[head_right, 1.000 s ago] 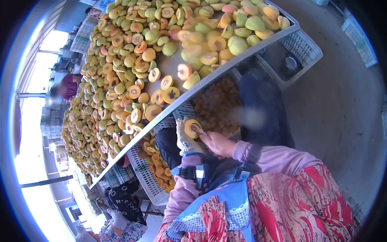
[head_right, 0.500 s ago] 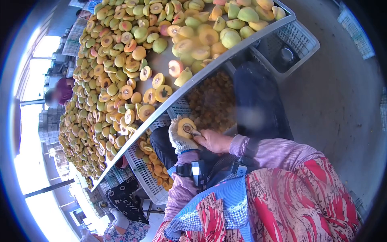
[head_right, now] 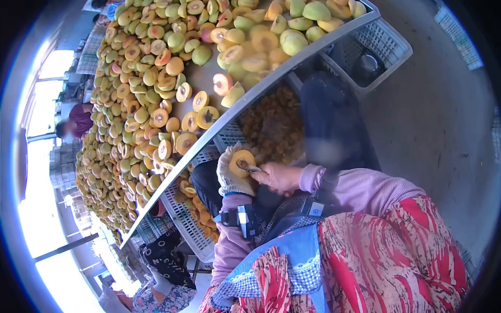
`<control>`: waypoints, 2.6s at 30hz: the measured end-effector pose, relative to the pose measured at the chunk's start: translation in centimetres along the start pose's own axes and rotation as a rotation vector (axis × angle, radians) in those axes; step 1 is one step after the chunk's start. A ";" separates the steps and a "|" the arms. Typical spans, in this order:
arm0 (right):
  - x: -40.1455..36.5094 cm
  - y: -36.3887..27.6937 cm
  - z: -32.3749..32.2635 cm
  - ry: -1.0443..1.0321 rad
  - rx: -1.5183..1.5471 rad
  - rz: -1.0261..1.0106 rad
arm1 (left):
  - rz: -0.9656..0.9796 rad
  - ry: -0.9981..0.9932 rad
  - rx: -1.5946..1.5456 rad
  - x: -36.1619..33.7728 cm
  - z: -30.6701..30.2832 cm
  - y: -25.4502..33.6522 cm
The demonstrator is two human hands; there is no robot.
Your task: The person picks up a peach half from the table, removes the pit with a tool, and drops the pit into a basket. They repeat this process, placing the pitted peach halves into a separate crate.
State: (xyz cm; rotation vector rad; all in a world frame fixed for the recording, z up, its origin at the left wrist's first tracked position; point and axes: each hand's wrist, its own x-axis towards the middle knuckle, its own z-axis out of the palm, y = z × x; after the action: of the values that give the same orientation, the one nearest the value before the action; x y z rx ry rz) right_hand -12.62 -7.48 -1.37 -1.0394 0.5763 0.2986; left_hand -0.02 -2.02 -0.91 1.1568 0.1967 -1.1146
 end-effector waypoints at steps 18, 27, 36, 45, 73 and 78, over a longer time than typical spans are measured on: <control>-0.4 0.8 0.7 0.017 -0.099 -0.054 | 0.144 0.026 0.087 0.0 -1.6 -1.0; -0.5 1.0 0.6 -0.288 0.559 0.172 | 0.489 0.072 0.301 -0.7 -0.3 -1.7; 0.3 1.5 -0.4 0.176 -0.287 -0.405 | 0.232 -0.031 0.173 -0.4 -0.2 -0.6; -1.9 0.5 -0.9 -0.224 0.134 0.129 | 0.654 -0.184 0.497 -1.0 -0.9 -1.8; -1.3 2.7 1.2 0.580 -0.872 -0.343 | -0.015 0.033 -0.087 0.1 -0.6 -1.6; -1.4 4.1 0.1 0.606 -0.749 -0.433 | -0.029 -0.047 -0.303 0.9 -1.1 0.0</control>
State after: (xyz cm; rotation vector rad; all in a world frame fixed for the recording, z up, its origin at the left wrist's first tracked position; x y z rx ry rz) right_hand -15.72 -5.35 -3.43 -1.9737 0.7773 -0.2249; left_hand 0.86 -1.69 -1.94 0.8598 0.3345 -1.0940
